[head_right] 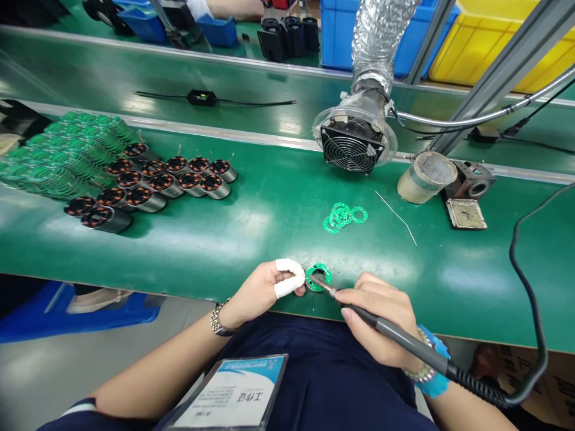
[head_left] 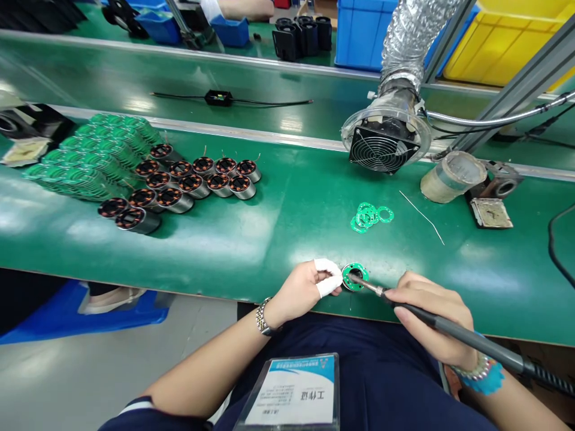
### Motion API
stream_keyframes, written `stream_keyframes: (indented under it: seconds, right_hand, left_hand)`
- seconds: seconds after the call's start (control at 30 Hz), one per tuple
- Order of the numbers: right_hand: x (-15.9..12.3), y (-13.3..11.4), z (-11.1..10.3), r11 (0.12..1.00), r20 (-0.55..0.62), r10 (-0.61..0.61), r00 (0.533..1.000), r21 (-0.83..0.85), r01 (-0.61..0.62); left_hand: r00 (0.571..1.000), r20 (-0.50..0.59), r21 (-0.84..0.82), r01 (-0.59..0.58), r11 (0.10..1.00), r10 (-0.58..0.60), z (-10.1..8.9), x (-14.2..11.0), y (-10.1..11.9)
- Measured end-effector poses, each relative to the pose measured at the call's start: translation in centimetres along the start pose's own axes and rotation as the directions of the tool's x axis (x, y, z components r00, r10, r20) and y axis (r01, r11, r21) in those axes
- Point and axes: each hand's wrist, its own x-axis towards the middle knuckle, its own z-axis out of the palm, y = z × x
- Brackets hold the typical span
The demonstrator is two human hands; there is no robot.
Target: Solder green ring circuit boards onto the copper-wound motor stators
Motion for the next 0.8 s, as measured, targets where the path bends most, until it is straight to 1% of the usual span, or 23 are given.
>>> stream_keyframes:
  seconds: [0.13,0.43,0.57,0.67,0.73,0.8]
  right_hand:
    - [-0.1,0.0,0.1,1.000,0.037,0.014,0.999,-0.011,-0.014]
    - [0.1,0.0,0.2,1.000,0.067,0.000,0.998,-0.008,0.000]
    - [0.2,0.0,-0.2,1.000,0.039,-0.011,0.999,-0.016,0.012]
    - [0.7,0.6,-0.2,0.998,0.013,-0.024,1.000,-0.059,0.025]
    - [1.3,1.3,0.1,0.995,0.053,-0.025,0.998,-0.098,0.030]
    - [1.9,2.2,0.5,0.993,0.172,-0.032,0.985,-0.108,0.051]
  left_hand:
    - [1.000,-0.003,0.007,0.000,1.000,0.000,-0.1,0.0,0.0]
    - [1.000,-0.004,-0.009,-0.001,1.000,0.001,0.0,0.0,-0.2]
    - [1.000,0.002,0.000,-0.010,1.000,0.010,-0.1,0.0,-0.4]
    - [1.000,0.004,-0.006,-0.019,1.000,0.019,-0.1,0.0,-0.4]
    - [1.000,-0.001,-0.007,-0.022,1.000,0.022,0.0,0.1,-0.3]
    - [1.000,-0.002,0.012,-0.029,1.000,0.029,0.0,0.1,-0.3]
